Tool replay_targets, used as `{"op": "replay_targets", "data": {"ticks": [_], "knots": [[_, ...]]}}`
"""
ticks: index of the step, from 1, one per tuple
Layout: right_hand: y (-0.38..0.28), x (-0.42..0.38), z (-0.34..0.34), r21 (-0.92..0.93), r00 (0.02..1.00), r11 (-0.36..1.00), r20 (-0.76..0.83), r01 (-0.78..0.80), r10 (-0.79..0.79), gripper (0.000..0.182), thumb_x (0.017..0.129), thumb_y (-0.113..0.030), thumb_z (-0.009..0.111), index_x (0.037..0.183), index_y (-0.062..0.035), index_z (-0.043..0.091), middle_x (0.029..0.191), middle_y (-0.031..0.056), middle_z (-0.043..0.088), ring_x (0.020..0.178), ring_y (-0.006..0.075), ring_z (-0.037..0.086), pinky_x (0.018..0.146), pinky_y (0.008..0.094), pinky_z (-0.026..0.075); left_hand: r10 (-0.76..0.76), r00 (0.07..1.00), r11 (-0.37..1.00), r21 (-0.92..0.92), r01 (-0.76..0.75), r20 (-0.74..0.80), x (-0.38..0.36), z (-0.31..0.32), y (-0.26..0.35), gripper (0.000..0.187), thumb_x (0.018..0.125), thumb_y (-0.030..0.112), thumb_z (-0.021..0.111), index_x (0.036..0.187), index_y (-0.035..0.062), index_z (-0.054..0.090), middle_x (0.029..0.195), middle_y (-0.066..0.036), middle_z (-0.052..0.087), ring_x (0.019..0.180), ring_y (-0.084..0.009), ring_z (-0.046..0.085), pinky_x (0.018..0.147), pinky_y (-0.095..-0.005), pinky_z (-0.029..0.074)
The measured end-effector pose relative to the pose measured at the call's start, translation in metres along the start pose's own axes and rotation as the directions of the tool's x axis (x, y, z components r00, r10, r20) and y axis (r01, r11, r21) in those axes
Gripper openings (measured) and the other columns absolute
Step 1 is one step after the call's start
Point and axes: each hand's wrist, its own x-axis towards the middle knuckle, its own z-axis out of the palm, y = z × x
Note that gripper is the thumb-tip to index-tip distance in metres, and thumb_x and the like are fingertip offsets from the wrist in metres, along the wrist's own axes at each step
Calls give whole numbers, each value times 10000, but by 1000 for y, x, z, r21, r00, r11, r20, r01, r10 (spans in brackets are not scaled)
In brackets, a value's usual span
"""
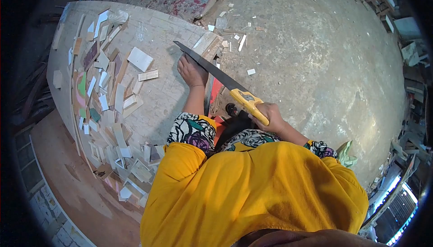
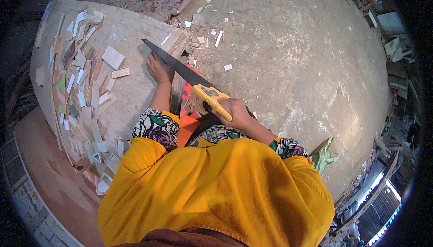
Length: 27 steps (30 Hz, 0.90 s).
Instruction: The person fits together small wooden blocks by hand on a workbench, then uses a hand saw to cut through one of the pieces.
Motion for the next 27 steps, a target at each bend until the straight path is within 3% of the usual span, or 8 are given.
{"op": "replay_targets", "data": {"ticks": [6,11,21,23,24,26,27], "knots": [[2,0,0,50,999,998,-17,-40,41,164,779,-213,638,748,-77,553,635,109,535,563,324,548,511,381,441,43,997,999,3,-43,-71,1,16,-14,468,745,263,550,1139,19,482,1094,-142,499,1046,-307,463,915,-410,345],[2,24,11,200,985,969,-53,-147,161,179,765,-222,648,747,-64,567,626,145,538,568,353,544,504,378,432,103,992,994,52,-99,-73,2,12,-8,451,736,230,551,1127,17,485,1075,-153,501,1041,-322,461,906,-426,349],[-4,18,6,202,989,971,-40,-130,141,178,768,-198,646,746,-38,571,648,176,546,586,378,544,508,379,437,77,996,989,131,-70,-51,2,5,-3,435,723,197,563,1112,20,484,1082,-143,493,1049,-313,455,903,-415,351],[1,-4,-5,242,979,950,-2,-196,203,159,770,-178,638,752,-37,569,655,172,554,582,369,551,508,377,440,19,999,975,220,-29,48,3,9,-7,315,839,178,477,1113,26,505,1135,-120,486,1070,-288,450,903,-392,359],[1,-7,-6,241,982,953,-5,-184,190,159,770,-178,638,752,-37,569,655,172,554,582,369,551,508,377,440,20,999,975,221,-27,35,4,18,-15,315,839,178,477,1113,26,505,1135,-120,486,1070,-288,450,903,-392,359],[1,-13,-7,158,988,975,-10,-154,157,130,764,-163,637,766,-49,575,646,158,552,576,358,557,507,376,443,126,991,968,226,-110,-55,0,37,-30,436,733,207,554,1118,13,485,1094,-133,484,1046,-294,458,914,-401,351],[-1,-9,-5,85,995,992,-6,-98,99,117,755,-156,642,776,-59,580,632,144,541,569,353,556,506,376,446,69,997,970,235,-63,-20,2,27,-20,426,751,204,537,1126,7,487,1094,-131,485,1047,-294,457,918,-395,352]]}}
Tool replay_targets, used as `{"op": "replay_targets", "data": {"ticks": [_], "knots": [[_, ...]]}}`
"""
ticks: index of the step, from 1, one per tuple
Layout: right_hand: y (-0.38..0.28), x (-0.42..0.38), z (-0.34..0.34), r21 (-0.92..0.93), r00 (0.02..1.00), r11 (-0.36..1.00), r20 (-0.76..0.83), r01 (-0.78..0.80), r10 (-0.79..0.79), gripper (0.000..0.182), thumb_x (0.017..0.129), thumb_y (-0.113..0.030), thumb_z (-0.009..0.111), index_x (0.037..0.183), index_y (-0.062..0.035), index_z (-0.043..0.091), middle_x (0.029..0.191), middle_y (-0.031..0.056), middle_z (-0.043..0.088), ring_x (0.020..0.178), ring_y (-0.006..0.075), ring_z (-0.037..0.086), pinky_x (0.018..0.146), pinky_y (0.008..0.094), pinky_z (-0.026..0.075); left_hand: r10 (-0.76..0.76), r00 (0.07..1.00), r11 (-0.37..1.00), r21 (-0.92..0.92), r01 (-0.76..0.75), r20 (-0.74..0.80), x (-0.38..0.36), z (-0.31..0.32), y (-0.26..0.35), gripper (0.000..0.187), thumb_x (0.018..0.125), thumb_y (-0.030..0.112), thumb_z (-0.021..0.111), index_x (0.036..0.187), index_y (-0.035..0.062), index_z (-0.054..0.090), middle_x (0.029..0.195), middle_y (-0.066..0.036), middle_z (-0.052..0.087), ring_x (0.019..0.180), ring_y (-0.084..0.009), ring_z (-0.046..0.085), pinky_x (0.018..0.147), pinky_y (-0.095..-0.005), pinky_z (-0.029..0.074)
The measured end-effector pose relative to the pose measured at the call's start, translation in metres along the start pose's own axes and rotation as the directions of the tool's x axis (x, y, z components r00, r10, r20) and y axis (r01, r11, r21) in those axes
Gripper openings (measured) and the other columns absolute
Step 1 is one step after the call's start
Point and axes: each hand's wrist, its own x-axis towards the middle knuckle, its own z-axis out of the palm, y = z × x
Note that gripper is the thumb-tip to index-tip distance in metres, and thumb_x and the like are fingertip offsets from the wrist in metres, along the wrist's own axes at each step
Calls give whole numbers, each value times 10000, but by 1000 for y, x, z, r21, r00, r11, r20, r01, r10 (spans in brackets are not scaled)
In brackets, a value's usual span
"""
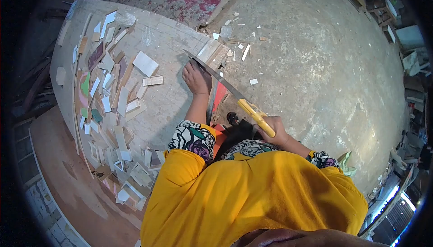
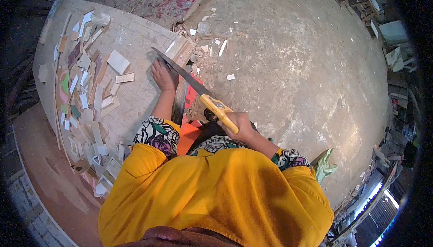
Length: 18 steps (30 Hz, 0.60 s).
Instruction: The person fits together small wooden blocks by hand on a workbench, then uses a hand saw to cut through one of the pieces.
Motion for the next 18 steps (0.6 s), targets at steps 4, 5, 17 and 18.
{"op": "replay_targets", "data": {"ticks": [4,5,17,18], "knots": [[-4,0,6,21,1000,1000,-18,23,-23,121,760,-166,644,774,-67,577,640,140,537,553,352,540,506,371,440,-2,1000,999,-43,1,-7,1,-22,12,435,759,201,538,1143,3,486,1100,-132,484,1049,-292,457,919,-399,353],[-4,0,2,19,1000,1000,-8,18,-18,121,760,-166,644,774,-67,577,640,140,537,553,352,540,506,371,440,-15,1000,999,-50,16,17,2,-23,11,446,753,201,551,1149,6,488,1102,-129,485,1050,-293,458,921,-403,350],[-51,13,-18,243,965,970,-250,-22,84,330,772,-44,630,1059,-33,468,780,89,572,643,146,554,590,252,428,-67,997,991,-112,72,48,12,-25,15,354,749,197,608,1048,28,519,1021,-130,495,1012,-304,467,898,-412,351],[-51,14,-19,187,982,982,-187,4,31,352,769,-52,633,1081,-43,469,876,130,587,698,234,600,616,281,463,-57,998,986,-153,62,32,10,-25,14,359,746,184,606,1053,26,507,1020,-131,493,1015,-308,465,893,-415,351]]}}
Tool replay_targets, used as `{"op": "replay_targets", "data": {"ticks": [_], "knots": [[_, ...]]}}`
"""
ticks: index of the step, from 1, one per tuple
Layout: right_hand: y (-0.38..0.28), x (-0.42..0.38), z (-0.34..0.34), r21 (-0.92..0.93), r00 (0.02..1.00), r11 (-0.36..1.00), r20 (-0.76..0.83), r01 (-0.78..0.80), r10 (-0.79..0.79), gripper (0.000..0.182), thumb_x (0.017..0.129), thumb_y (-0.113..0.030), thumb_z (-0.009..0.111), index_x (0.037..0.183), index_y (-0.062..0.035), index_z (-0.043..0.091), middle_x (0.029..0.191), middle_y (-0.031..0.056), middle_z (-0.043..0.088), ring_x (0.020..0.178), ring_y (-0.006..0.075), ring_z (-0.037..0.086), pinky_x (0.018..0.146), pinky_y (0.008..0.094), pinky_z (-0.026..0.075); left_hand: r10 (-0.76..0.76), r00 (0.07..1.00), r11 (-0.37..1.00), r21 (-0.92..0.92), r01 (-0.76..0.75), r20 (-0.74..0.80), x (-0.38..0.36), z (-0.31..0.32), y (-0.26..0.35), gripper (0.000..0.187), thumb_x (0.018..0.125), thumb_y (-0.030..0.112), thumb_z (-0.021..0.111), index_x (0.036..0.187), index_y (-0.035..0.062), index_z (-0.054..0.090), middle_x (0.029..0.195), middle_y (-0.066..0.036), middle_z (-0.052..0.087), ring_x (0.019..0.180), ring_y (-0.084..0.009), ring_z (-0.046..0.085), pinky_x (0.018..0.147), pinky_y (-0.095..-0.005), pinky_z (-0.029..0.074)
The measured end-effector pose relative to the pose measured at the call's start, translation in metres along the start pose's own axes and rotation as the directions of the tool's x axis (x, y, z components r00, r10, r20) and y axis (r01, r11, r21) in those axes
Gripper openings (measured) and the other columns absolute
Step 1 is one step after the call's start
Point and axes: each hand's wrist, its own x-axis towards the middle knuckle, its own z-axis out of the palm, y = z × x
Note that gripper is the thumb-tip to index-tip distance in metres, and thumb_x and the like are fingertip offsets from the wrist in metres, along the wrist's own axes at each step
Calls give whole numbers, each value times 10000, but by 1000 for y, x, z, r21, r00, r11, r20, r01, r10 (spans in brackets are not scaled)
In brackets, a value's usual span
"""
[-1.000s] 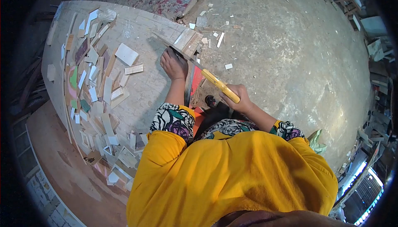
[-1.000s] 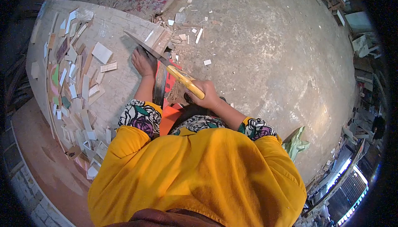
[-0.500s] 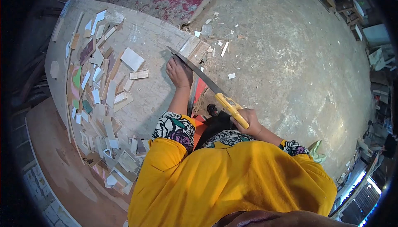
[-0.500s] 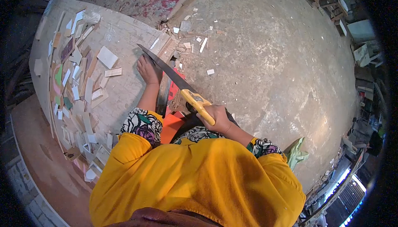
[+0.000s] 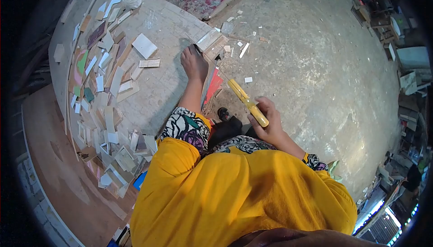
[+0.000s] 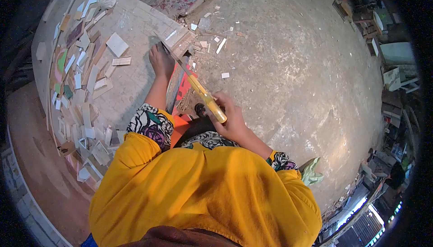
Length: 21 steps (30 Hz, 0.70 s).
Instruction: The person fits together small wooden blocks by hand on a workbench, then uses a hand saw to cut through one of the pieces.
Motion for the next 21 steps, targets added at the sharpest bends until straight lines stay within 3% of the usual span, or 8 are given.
{"op": "replay_targets", "data": {"ticks": [1,2,10,13,18,21], "knots": [[-2,2,0,-51,996,998,75,43,-39,374,767,-61,636,1103,-52,471,972,170,602,752,322,646,642,310,498,12,1000,999,-43,-12,-18,-1,1,-1,364,743,171,604,1058,24,495,1019,-132,492,1017,-312,462,888,-417,350],[-7,5,-2,-88,987,996,162,11,3,361,777,-47,637,1106,-60,490,992,165,609,805,339,639,672,313,501,6,1000,999,-48,-7,-26,-2,3,-2,364,743,171,604,1058,24,495,1019,-132,492,1017,-312,462,888,-417,350],[-21,16,-1,5,987,1000,162,-9,8,329,783,-11,625,1095,-67,536,1012,138,620,832,319,642,674,309,503,48,996,998,-33,-51,-80,-5,3,-1,415,734,169,603,1099,15,480,1031,-133,492,1016,-303,457,885,-417,352],[-22,16,-2,-33,984,998,176,47,-40,321,784,-16,626,1090,-65,540,983,146,626,800,310,648,654,307,500,56,996,998,-20,-58,-73,-5,5,-4,422,738,180,599,1105,10,480,1040,-136,493,1022,-306,455,887,-418,351],[-16,7,-7,-80,970,996,233,-47,65,301,780,-23,633,1067,-69,556,880,153,637,709,281,651,604,307,490,52,993,998,-20,-55,-103,-5,3,-2,411,736,173,591,1097,10,481,1035,-136,492,1025,-307,454,886,-418,354],[-7,3,-5,-39,981,999,190,-30,37,301,779,-21,635,1066,-68,557,857,147,638,703,272,650,600,296,486,36,994,999,-36,-40,-102,-5,-1,2,401,729,155,589,1093,17,490,1035,-134,495,1018,-314,461,877,-423,361]]}}
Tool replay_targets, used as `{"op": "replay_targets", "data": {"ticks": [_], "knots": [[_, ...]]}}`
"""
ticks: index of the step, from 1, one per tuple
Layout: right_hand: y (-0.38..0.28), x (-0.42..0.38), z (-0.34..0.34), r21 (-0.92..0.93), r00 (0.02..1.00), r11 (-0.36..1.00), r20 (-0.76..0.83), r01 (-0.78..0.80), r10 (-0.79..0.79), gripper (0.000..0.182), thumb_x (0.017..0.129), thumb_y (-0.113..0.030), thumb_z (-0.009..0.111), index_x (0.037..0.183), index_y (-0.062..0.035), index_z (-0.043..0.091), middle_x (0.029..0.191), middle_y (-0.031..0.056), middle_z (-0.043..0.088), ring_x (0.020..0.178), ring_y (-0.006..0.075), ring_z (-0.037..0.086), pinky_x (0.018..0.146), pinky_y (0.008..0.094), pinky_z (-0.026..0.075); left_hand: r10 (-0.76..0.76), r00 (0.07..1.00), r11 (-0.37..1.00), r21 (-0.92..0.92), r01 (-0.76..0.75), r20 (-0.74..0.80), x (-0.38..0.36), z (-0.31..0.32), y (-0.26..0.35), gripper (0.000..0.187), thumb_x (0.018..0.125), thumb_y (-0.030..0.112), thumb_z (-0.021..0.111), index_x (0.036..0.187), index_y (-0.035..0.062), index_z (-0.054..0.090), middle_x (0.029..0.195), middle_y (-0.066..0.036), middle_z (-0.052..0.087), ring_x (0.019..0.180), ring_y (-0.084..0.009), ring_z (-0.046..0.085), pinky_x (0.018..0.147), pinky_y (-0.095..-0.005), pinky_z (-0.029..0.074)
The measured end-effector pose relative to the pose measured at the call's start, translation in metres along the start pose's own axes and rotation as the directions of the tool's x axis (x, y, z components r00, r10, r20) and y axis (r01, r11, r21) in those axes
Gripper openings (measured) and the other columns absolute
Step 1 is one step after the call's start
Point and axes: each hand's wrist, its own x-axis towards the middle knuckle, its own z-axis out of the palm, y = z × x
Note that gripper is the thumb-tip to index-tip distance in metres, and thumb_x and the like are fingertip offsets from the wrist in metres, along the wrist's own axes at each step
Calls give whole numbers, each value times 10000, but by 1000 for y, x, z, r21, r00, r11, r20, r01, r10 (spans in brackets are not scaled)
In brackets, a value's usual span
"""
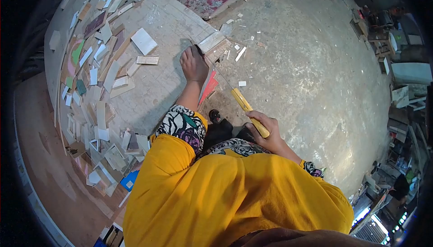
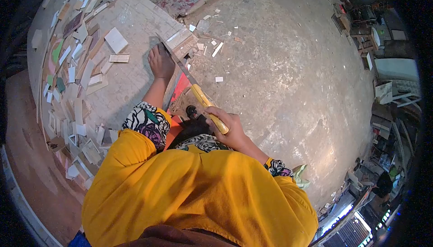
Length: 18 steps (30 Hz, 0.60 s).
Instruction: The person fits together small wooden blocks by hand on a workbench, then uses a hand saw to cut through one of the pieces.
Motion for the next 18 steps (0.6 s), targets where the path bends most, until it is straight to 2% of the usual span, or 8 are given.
{"op": "replay_targets", "data": {"ticks": [3,11,16,18], "knots": [[4,0,0,-14,998,998,-21,58,-58,301,778,-21,636,1065,-63,557,859,145,639,709,267,652,603,288,486,-20,1000,1000,-20,20,13,1,0,1,402,723,136,590,1097,26,497,1037,-133,499,1008,-320,468,865,-431,368],[5,0,0,-31,998,998,-13,54,-55,304,770,-12,635,1061,-50,554,891,141,637,703,259,652,613,283,489,-9,1000,1000,-18,9,-5,0,3,-1,398,712,116,592,1092,41,501,1028,-125,499,992,-317,473,856,-421,373],[31,-6,-4,-30,995,995,-13,97,-97,311,767,-19,637,1064,-52,551,882,140,630,694,240,642,627,278,482,-16,999,1000,-6,17,42,1,1,-3,417,727,164,616,1107,40,496,1030,-117,495,1022,-300,463,884,-403,361],[34,-5,-6,324,960,938,-203,-121,194,299,767,-22,637,1054,-60,559,873,130,627,691,222,630,631,267,471,-13,999,1000,4,13,31,-1,2,-4,421,725,166,622,1107,41,498,1039,-116,495,1026,-300,461,891,-403,360]]}}
